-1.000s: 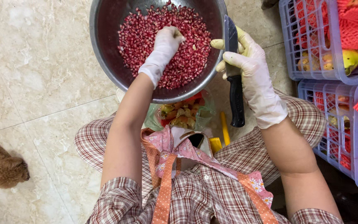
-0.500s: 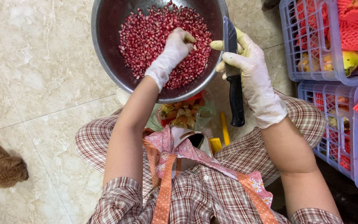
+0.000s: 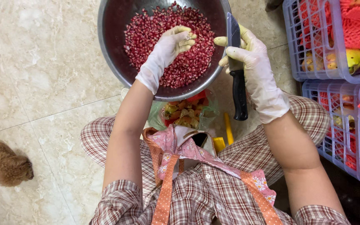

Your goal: The person sits on the floor and uses a knife to cut open pomegranates, then separates the seeds from the white pith by hand. The seeds are collected in a large metal bowl, and the discarded pith is placed into a plastic bag below.

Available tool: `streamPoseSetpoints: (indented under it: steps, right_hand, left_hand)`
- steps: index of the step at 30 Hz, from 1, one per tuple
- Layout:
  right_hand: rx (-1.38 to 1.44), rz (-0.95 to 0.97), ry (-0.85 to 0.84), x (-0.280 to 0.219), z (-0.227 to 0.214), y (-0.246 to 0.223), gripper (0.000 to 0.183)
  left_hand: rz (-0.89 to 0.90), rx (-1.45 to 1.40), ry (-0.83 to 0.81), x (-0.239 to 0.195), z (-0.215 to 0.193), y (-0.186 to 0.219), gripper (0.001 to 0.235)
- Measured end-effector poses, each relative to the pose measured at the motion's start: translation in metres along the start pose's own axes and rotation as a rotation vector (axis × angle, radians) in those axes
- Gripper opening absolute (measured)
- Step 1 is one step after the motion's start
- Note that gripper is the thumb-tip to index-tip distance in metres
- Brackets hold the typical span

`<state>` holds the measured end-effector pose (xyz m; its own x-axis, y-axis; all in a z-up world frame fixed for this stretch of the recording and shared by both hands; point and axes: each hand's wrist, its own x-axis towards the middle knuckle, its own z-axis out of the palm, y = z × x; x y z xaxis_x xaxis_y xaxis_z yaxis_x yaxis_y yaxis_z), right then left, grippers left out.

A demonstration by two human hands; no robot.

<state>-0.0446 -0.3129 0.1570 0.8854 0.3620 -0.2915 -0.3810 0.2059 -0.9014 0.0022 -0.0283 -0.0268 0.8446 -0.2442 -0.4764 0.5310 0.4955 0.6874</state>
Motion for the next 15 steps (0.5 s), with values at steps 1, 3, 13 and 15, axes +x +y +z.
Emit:
streamPoseSetpoints:
  steps: [1, 3, 13, 15]
  right_hand:
    - [-0.016, 0.016, 0.005, 0.001, 0.0, 0.001, 0.065]
    - [-0.049, 0.049, 0.014, 0.005, 0.004, 0.004, 0.064]
    - [-0.347, 0.06, -0.122, -0.003, 0.056, 0.019, 0.069]
    - [-0.413, -0.014, -0.109, -0.006, 0.069, 0.035, 0.057]
  left_hand:
    - [-0.003, -0.038, -0.011, -0.01, 0.003, 0.005, 0.013]
    - [0.012, -0.07, -0.038, -0.035, 0.007, 0.013, 0.015]
    - [0.158, 0.02, 0.022, -0.13, 0.031, 0.001, 0.026]
    - [0.178, 0.136, 0.024, -0.134, 0.038, -0.002, 0.028]
